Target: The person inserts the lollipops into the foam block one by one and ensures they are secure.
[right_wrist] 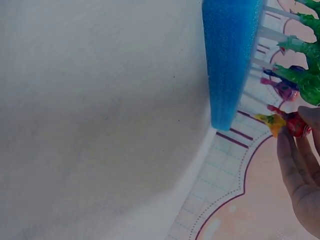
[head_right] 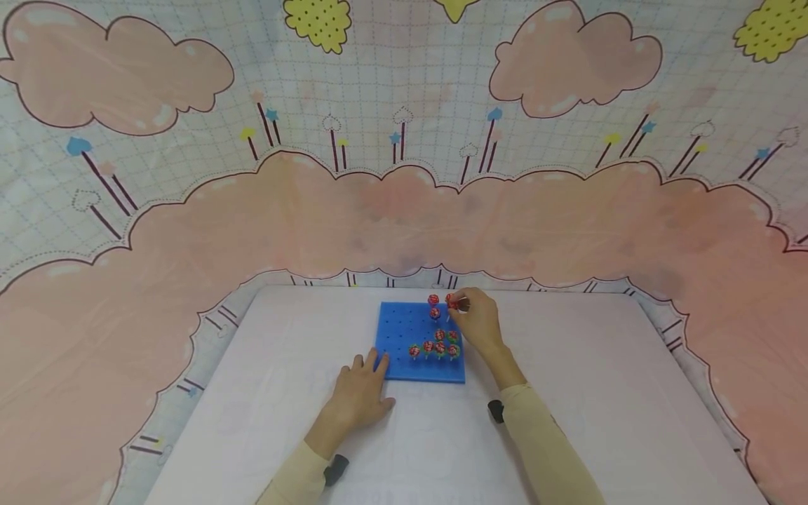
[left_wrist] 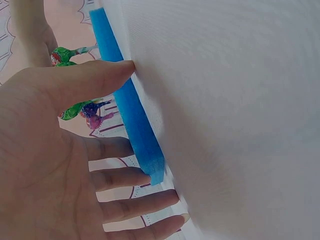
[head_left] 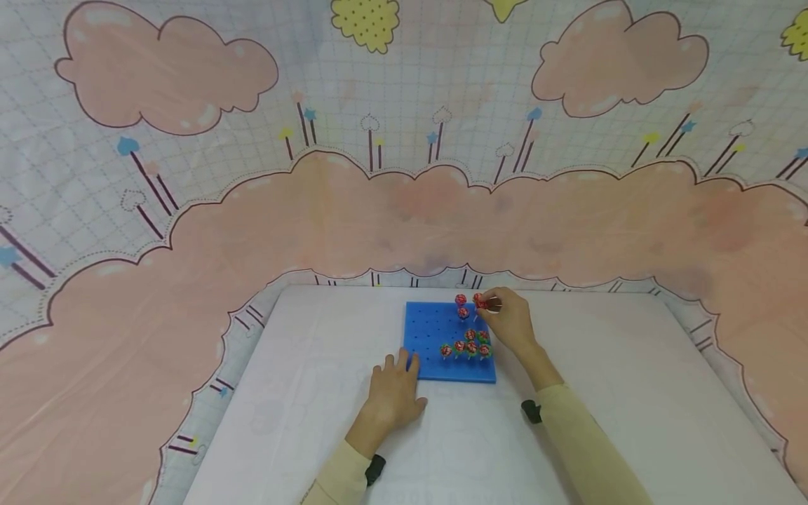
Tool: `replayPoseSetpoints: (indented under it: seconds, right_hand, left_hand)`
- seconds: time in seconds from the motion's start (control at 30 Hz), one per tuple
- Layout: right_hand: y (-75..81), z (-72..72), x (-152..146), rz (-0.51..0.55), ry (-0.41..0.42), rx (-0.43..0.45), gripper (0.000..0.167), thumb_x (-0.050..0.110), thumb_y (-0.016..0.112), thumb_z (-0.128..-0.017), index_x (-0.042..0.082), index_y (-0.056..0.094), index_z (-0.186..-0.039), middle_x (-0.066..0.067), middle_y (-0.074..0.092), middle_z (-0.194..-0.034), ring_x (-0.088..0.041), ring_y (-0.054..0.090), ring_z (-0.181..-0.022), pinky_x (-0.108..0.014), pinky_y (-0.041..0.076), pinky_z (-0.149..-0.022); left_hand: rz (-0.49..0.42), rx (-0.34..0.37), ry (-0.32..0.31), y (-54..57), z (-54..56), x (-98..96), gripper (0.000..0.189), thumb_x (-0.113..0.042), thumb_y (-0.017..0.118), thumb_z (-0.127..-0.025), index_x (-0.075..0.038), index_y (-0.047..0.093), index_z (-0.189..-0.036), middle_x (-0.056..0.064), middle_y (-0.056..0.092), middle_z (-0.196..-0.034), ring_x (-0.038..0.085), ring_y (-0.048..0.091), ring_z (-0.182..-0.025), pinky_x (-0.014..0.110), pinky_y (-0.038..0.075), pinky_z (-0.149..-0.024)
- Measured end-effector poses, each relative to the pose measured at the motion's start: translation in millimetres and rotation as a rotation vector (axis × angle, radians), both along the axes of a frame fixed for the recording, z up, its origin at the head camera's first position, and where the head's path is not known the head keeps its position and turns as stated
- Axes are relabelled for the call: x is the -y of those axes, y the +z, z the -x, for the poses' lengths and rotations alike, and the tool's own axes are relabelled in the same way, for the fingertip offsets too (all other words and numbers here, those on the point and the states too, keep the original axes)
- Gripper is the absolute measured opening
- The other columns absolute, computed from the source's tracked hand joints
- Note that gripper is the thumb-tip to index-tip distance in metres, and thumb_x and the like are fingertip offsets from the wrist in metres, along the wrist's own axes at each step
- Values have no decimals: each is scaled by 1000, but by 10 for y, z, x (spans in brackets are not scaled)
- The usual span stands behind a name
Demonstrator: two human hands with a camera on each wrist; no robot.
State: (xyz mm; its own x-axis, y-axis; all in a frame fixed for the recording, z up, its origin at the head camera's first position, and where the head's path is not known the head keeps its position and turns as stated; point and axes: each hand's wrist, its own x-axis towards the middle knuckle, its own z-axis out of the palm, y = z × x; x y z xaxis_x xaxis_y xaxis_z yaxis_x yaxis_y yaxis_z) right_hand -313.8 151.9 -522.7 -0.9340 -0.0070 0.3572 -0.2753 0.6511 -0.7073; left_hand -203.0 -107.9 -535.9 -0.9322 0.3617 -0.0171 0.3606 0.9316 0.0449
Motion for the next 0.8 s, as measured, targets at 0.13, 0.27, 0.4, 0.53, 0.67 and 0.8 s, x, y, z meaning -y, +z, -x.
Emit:
replayPoseSetpoints:
  seconds: [0.13, 0.27, 0.4, 0.53, 0.67, 0.8]
  right_hand:
    - [-2, 6, 9, -11, -5, 18, 19, 7, 81, -91, 5, 71, -108, -15, 71, -116, -34, 72, -107, -45, 59, -92]
    - [-28, 8, 21, -11, -13, 47, 17, 8, 81, -92, 8, 71, -106, -13, 70, -117, -33, 71, -108, -45, 59, -92]
    - [-47, 10, 31, -16, -6, 40, 15, 7, 81, -92, 8, 73, -104, -12, 71, -115, -32, 72, -106, -45, 59, -92]
    - [-49, 9, 37, -23, 8, 26, 14, 5, 81, -91, 8, 75, -103, -11, 72, -111, -31, 72, -105, -44, 59, -92]
    - [-47, 1, 36, -28, 10, 24, 14, 4, 81, -90, 8, 77, -103, -10, 73, -111, -30, 73, -103, -44, 60, -90]
    - [-57, -8, 32, -29, 8, 17, 14, 4, 82, -90, 8, 79, -103, -11, 74, -111, -31, 74, -102, -44, 60, -89]
  left_hand:
    - [-3, -1, 0, 3, -1, 1, 82, -51, 77, -88, -4, 53, -151, 21, 49, -151, 39, 54, -129, 56, 52, -99]
    - [-8, -7, -3, 18, -5, 0, 82, -51, 78, -88, -4, 54, -150, 21, 50, -150, 39, 55, -127, 55, 53, -97]
    - [-4, -9, -3, 21, -9, -1, 82, -51, 77, -88, -4, 53, -151, 21, 50, -151, 39, 54, -128, 55, 53, -98]
    - [-1, -4, -1, 30, -16, -2, 82, -51, 77, -89, -3, 53, -151, 21, 49, -152, 39, 54, -128, 55, 52, -98]
    - [1, -1, 0, 40, -21, -3, 82, -51, 78, -88, -3, 53, -150, 21, 50, -151, 39, 54, -128, 56, 52, -98]
    - [-3, -6, 2, 51, -28, -6, 82, -50, 78, -88, -3, 54, -150, 21, 50, -151, 39, 55, -128, 55, 53, -98]
